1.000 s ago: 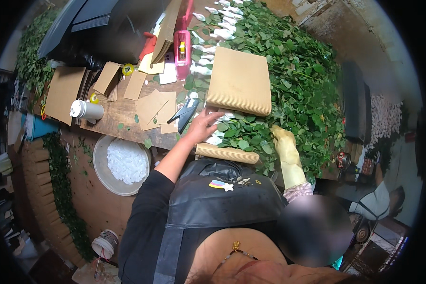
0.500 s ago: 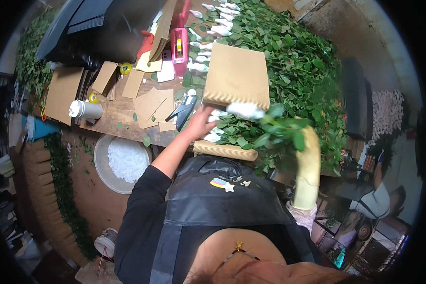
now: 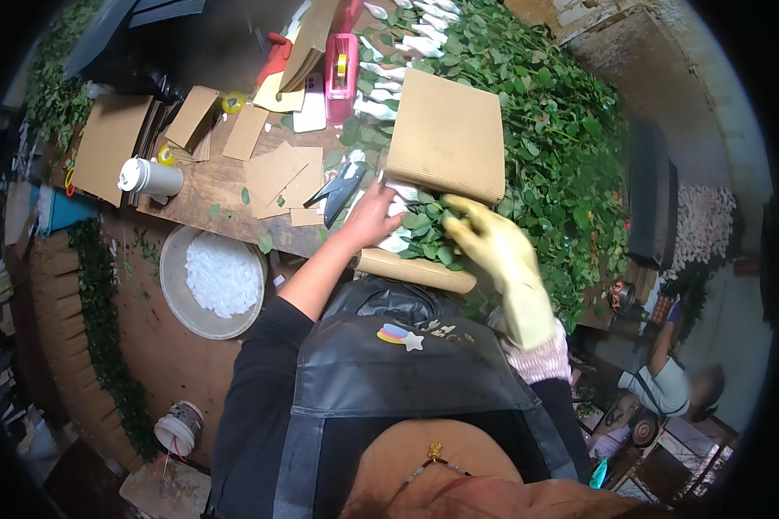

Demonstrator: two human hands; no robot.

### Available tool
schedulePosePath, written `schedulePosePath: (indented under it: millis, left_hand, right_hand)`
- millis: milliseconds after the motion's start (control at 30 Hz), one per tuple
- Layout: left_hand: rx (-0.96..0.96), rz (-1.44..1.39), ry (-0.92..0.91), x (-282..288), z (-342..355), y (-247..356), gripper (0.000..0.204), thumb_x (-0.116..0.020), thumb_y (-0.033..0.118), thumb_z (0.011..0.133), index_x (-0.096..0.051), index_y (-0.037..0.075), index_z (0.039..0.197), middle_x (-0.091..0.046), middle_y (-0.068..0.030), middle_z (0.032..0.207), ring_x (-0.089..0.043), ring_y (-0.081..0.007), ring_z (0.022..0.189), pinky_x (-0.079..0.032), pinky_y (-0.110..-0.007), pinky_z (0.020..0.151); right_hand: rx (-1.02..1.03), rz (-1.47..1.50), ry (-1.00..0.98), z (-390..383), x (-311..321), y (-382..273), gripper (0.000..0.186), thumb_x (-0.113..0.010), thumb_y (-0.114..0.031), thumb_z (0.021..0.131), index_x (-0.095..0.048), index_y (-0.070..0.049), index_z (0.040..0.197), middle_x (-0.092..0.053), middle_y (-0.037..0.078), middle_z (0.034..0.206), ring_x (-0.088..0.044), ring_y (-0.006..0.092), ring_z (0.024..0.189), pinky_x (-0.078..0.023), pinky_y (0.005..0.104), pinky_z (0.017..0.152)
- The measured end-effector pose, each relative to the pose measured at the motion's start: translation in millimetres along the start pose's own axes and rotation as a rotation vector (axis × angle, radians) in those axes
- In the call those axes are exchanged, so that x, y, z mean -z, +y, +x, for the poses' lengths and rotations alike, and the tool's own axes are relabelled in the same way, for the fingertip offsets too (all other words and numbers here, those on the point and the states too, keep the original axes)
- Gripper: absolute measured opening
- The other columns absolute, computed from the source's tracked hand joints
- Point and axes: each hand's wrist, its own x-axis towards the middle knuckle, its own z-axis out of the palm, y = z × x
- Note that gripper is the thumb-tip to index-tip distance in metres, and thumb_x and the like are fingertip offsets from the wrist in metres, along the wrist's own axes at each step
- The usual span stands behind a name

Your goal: The person arranges white flowers and green leaves into a black plastic tray and then into a cardboard box. They use shears to trim stems and adjust the placement of the flowers and leaves to fit them neatly into the containers.

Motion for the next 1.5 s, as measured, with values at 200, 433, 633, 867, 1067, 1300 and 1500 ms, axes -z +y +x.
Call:
schedulePosePath:
  millis: [200, 433, 633, 867, 1067, 1300, 1500]
  left_hand:
    - [0.15, -0.14, 0.131, 7.6, 13.2, 15.1, 0.051, -0.066, 0.048, 0.093, -0.069, -0.001, 0.105, -0.066, -0.0253, 0.108, -0.063, -0.0406, 0.103, -0.051, -0.045, 0.087]
    - [0.215, -0.104, 0.329, -1.4, 4.2, 15.3, 0.038, -0.064, 0.033, 0.097, -0.064, -0.002, 0.081, -0.066, -0.0225, 0.079, -0.066, -0.0411, 0.078, -0.049, -0.048, 0.067]
    - [0.264, -0.636, 0.768, 3.8, -6.3, 8.0, 0.024, -0.061, 0.017, 0.098, -0.063, -0.001, 0.083, -0.07, -0.0116, 0.084, -0.067, -0.0197, 0.077, -0.052, -0.032, 0.071]
    - [0.339, -0.26, 0.222, 14.4, -1.5, -38.0, 0.027, -0.073, 0.028, 0.09, -0.06, 0.005, 0.084, -0.064, -0.0063, 0.069, -0.065, -0.0179, 0.072, -0.051, -0.034, 0.068]
    - [0.325, -0.4, 0.251, -9.0, 12.8, -15.7, 0.031, -0.065, 0.034, 0.092, -0.07, 0.004, 0.099, -0.069, -0.0256, 0.091, -0.066, -0.0429, 0.092, -0.052, -0.046, 0.08]
    - [0.488, -0.877, 0.512, 40.8, 0.5, -33.4, 0.02, -0.065, 0.017, 0.094, -0.063, 0.006, 0.077, -0.057, 0.0056, 0.069, -0.048, -0.0046, 0.065, -0.039, -0.023, 0.059]
    - [0.308, -0.169, 0.018, 26.2, -3.6, -31.5, 0.033, -0.076, 0.035, 0.086, -0.065, 0.004, 0.091, -0.067, -0.0102, 0.078, -0.063, -0.0229, 0.075, -0.051, -0.037, 0.074]
  right_hand:
    - [-0.059, -0.436, -0.065, 95.0, -51.8, 11.1, 0.049, -0.05, -0.049, 0.101, -0.066, -0.009, 0.126, -0.07, 0.02, 0.117, -0.067, 0.0367, 0.113, -0.05, 0.0463, 0.099]
    - [0.045, -0.554, 0.063, 113.3, -75.3, 33.4, 0.043, -0.05, -0.047, 0.101, -0.068, -0.015, 0.123, -0.073, 0.015, 0.11, -0.069, 0.0352, 0.105, -0.052, 0.0457, 0.096]
    - [0.031, -0.512, 0.023, 112.3, -71.5, 30.6, 0.044, -0.051, -0.047, 0.101, -0.068, -0.015, 0.125, -0.07, 0.015, 0.121, -0.065, 0.0357, 0.113, -0.05, 0.0455, 0.1]
    - [-0.116, -0.34, -0.086, 94.9, -51.4, 6.3, 0.041, -0.055, -0.044, 0.1, -0.067, -0.014, 0.125, -0.073, 0.012, 0.103, -0.068, 0.0299, 0.107, -0.053, 0.0417, 0.096]
    - [-0.076, -0.523, -0.068, 115.1, -71.0, 15.8, 0.044, -0.055, -0.045, 0.1, -0.065, -0.017, 0.132, -0.063, 0.015, 0.135, -0.06, 0.0362, 0.124, -0.046, 0.0445, 0.107]
    - [-0.152, -0.353, -0.06, 92.9, -54.7, 15.2, 0.047, -0.06, -0.044, 0.098, -0.063, -0.013, 0.133, -0.071, 0.013, 0.117, -0.067, 0.0289, 0.111, -0.051, 0.04, 0.096]
    - [0.016, -0.466, -0.019, 97.2, -65.6, 21.9, 0.052, -0.067, -0.044, 0.093, -0.061, -0.012, 0.134, -0.073, 0.011, 0.112, -0.069, 0.0309, 0.108, -0.053, 0.0423, 0.093]
